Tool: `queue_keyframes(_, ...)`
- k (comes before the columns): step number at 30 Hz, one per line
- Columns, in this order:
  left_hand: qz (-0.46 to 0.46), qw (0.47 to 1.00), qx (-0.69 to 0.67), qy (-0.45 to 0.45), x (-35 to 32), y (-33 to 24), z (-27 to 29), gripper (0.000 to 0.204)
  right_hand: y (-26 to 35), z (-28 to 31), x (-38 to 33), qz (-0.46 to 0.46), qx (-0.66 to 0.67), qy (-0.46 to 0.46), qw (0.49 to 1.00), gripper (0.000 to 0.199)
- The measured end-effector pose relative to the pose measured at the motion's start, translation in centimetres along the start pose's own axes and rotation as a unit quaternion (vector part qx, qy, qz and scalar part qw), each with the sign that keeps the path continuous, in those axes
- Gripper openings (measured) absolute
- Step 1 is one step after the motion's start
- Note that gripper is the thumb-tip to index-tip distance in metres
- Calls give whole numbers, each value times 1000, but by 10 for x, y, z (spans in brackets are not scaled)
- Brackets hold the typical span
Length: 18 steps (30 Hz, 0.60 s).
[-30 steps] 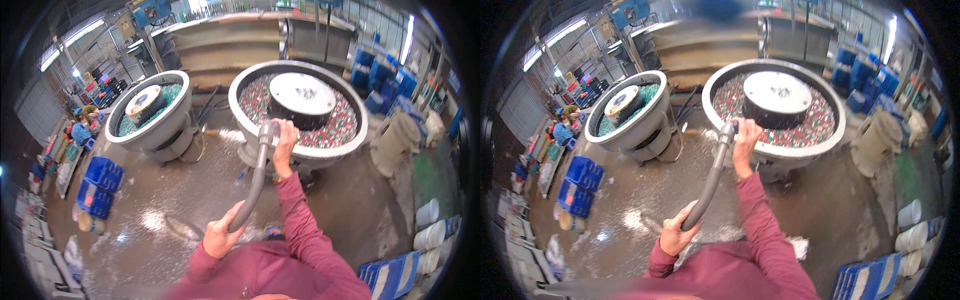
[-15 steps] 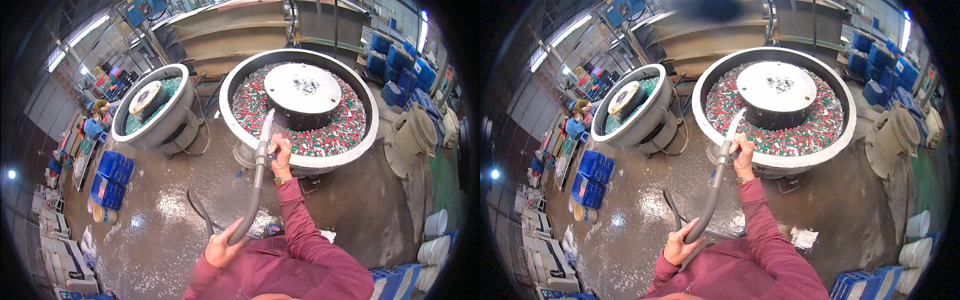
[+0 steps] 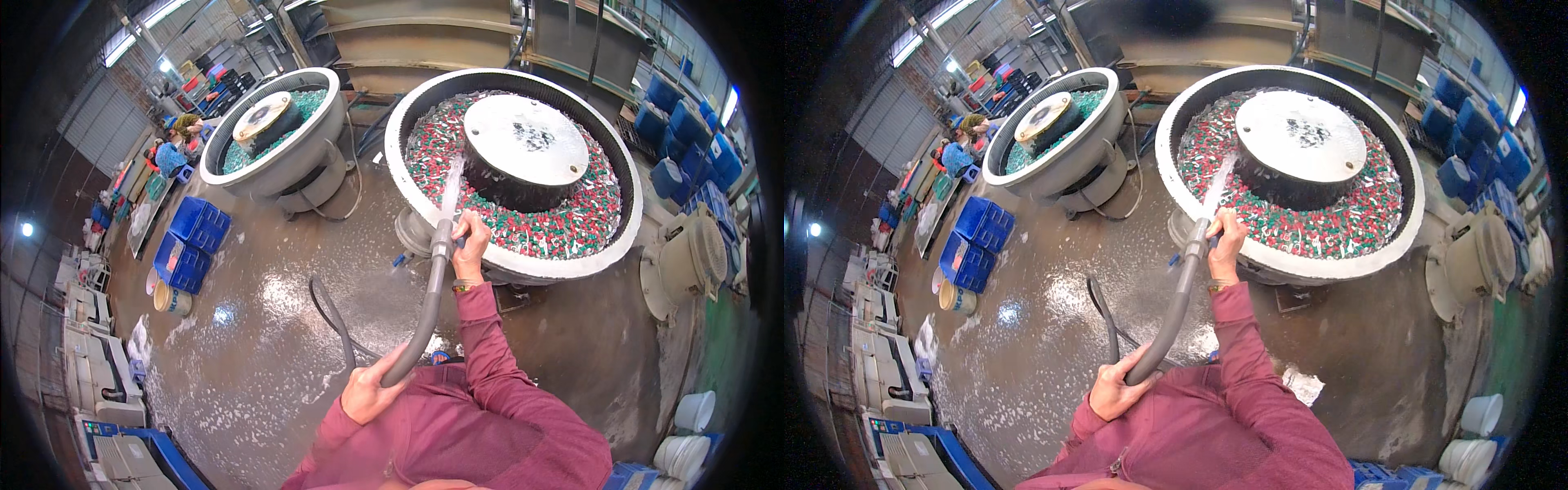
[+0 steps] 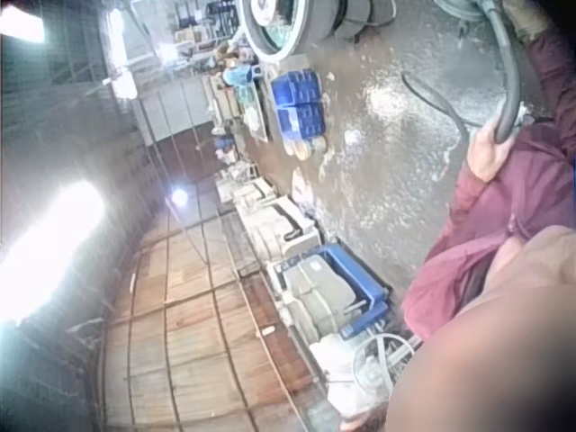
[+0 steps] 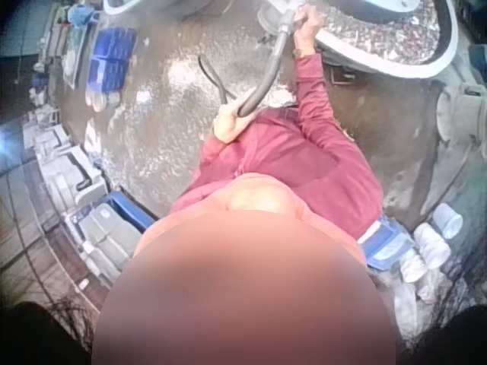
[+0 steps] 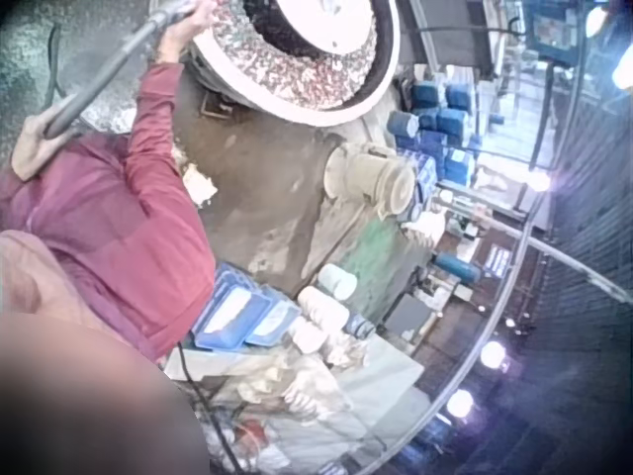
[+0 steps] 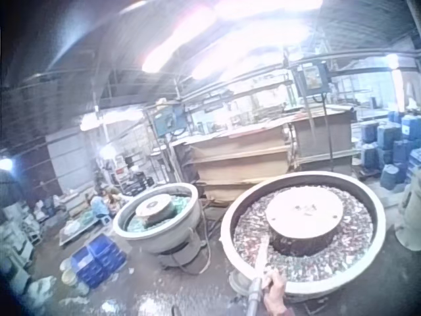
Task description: The person uses a hose to spray water into a rotating tumbler filled with red and green plastic pellets, then rinses the surrounding floor. The person moves around the machine, directing the water stream over the pellets and the floor area.
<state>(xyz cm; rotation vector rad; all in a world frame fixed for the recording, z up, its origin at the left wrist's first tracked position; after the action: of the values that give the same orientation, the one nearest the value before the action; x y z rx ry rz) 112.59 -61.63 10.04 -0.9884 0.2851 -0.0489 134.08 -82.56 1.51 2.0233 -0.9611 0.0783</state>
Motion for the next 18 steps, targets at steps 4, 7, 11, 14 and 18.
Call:
queue_keyframes(4,-20,999,15,-21,2,-8,-2,53,-6,4,5,15,-151,18,988,30)
queue_keyframes(7,-30,999,14,-26,5,-11,-6,54,-21,19,3,-15,-152,-59,986,19)
queue_keyframes(11,-47,998,17,-37,5,-15,-10,54,-55,37,-3,-125,1,-144,982,10)
queue_keyframes(14,-42,998,15,-40,-4,-17,-17,54,-76,44,-23,-307,54,-149,938,22)
queue_keyframes(18,-31,999,7,-40,-3,-16,-20,54,-67,26,-44,-415,140,-81,895,32)
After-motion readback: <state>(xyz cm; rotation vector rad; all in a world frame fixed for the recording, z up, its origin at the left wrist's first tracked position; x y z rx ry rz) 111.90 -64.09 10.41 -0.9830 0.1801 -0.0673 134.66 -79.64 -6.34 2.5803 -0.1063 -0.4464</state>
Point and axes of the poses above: each hand's wrist, its own x-axis towards the middle knuckle, its own z-axis out of the back of the hand, y = z × x, the point moved 8 cm from there along x, towards the middle knuckle, and after that the axes turned 12 degrees about z, right-handed, at the moved point
